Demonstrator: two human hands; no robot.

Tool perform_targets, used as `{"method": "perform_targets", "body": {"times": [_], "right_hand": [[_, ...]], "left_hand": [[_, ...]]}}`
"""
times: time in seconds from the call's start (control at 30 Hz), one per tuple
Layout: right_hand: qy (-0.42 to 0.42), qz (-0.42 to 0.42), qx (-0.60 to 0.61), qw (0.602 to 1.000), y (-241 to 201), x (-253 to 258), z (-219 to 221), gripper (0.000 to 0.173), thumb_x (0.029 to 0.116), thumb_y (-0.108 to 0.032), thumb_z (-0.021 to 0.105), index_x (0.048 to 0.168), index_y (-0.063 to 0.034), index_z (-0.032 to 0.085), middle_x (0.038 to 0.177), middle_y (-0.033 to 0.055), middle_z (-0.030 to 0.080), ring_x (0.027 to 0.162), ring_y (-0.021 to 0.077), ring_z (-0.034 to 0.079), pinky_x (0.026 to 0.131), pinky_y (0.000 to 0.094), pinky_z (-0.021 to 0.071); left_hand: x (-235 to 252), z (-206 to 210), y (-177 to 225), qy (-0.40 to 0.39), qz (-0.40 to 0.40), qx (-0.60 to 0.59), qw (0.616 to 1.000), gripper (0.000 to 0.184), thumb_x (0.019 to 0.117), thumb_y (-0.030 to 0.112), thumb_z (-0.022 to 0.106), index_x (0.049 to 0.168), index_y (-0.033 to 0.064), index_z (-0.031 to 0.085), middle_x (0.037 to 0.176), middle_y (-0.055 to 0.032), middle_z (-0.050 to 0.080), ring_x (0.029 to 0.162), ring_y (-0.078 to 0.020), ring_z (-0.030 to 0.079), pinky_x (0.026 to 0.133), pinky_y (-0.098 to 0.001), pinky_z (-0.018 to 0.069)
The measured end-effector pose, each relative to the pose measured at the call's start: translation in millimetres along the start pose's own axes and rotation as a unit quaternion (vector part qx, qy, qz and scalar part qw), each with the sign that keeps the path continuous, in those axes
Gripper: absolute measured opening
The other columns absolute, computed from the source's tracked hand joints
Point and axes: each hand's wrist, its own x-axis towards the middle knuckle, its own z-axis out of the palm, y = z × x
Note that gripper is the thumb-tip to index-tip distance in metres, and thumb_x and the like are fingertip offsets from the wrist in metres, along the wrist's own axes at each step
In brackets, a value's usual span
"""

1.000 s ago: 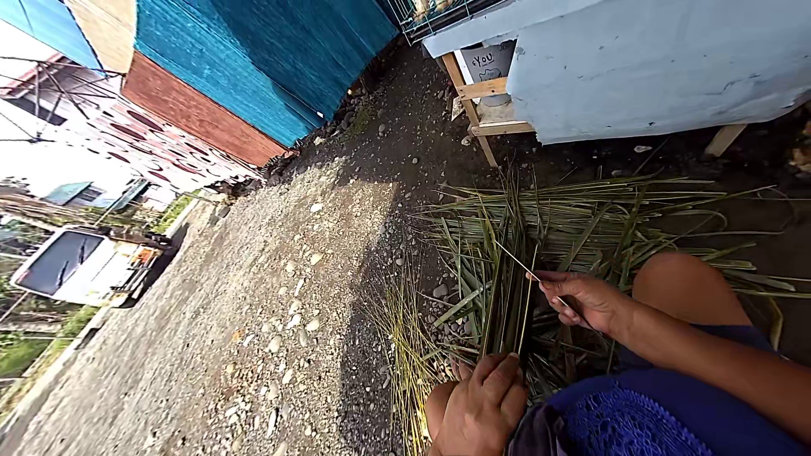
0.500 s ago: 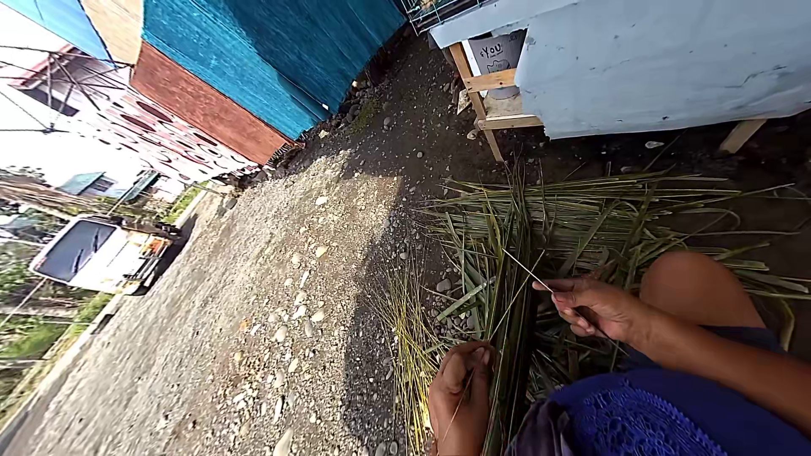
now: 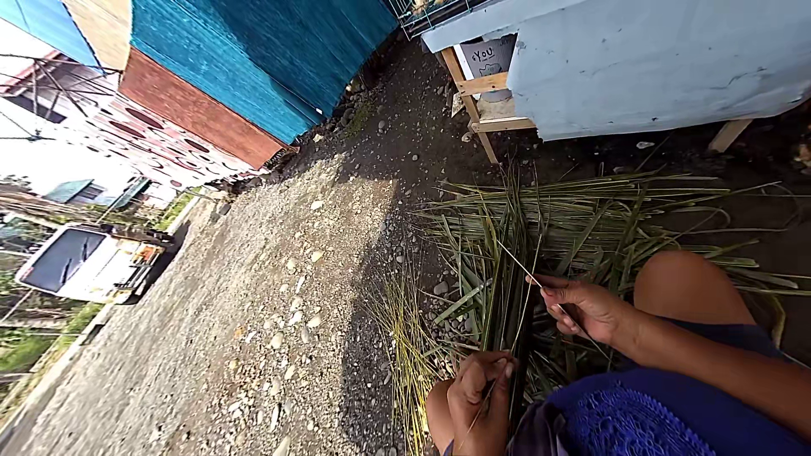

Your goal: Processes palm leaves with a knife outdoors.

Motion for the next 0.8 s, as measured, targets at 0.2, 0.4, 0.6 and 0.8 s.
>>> {"method": "perform_targets", "body": {"times": [0.2,0.4,0.6,0.8], "right_hand": [[0.163,-0.081,0.043,0.982,-27.9,22.6,-42.8,0.027,0.1047,-0.020,0.056,0.131,-0.0157,0.060,0.061,-0.0044,0.047,0.043,0.0045,0.044,0.039,0.0182,0.0394],[0.036,-0.072,-0.086,0.993,-25.8,2.0,-34.3,0.033,0.1032,-0.010,0.053,0.135,-0.0103,0.060,0.066,-0.0052,0.051,0.046,0.0025,0.046,0.041,0.0164,0.0410],[-0.194,0.035,-0.179,0.964,-4.0,-16.6,9.5,0.043,0.0933,-0.013,0.064,0.136,-0.0105,0.062,0.069,-0.0062,0.056,0.047,0.0008,0.047,0.044,0.0157,0.0420],[-0.166,0.087,-0.161,0.969,6.5,-21.6,25.4,0.037,0.0949,-0.012,0.064,0.132,-0.0112,0.065,0.070,-0.0041,0.057,0.048,0.0017,0.047,0.045,0.0165,0.0419]], "left_hand": [[-14.1,-18.7,9.3,0.015,-0.003,0.003,1.000,0.003,0.0983,0.011,0.068,0.095,0.0111,0.070,0.100,-0.0056,0.076,0.086,-0.0165,0.076,0.077,-0.0303,0.0646],[-5.7,-24.3,-6.2,0.056,-0.039,0.025,0.997,0.003,0.0955,0.007,0.069,0.094,0.0070,0.071,0.101,-0.0079,0.076,0.084,-0.0186,0.076,0.076,-0.0320,0.0651],[17.7,-6.7,-15.2,0.033,0.016,0.091,0.995,0.005,0.0924,0.001,0.067,0.088,0.0021,0.070,0.102,-0.0080,0.075,0.091,-0.0110,0.073,0.082,-0.0243,0.0613],[23.8,2.4,-13.9,-0.049,0.178,0.256,0.949,0.011,0.0937,-0.002,0.060,0.087,0.0021,0.068,0.102,-0.0131,0.073,0.102,-0.0191,0.072,0.094,-0.0265,0.0576]]}}
